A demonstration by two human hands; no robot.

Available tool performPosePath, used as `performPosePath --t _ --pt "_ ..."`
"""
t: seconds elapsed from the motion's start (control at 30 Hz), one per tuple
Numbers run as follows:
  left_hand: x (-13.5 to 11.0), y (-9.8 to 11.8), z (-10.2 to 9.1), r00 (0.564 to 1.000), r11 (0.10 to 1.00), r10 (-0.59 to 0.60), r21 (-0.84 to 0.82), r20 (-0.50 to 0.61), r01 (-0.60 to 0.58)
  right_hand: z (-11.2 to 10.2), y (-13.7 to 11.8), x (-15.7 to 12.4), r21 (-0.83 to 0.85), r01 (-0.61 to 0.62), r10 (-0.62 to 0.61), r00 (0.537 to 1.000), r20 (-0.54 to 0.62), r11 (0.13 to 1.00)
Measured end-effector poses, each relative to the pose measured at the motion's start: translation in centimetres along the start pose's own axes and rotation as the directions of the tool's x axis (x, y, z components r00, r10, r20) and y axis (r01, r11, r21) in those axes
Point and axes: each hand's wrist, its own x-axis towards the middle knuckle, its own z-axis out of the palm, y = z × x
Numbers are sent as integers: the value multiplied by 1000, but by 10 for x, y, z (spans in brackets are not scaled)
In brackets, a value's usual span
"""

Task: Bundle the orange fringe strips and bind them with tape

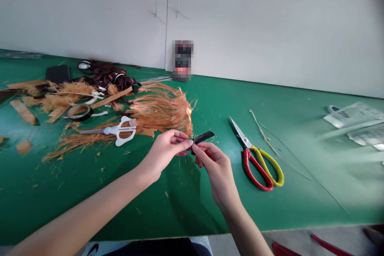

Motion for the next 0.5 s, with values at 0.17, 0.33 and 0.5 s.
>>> performPosePath --t 0.17,0.33,0.5 --pt "1 1 -1 999 994 -42 -98 29 45 -2 -1 3 -129 46 -48 999 -10 991" --pt "3 0 2 997 987 -71 -144 19 73 -3 -3 3 -249 108 -115 993 -12 962" --pt "2 1 5 998 986 -47 -160 -29 41 -6 -2 5 -145 14 -16 1000 -15 989"
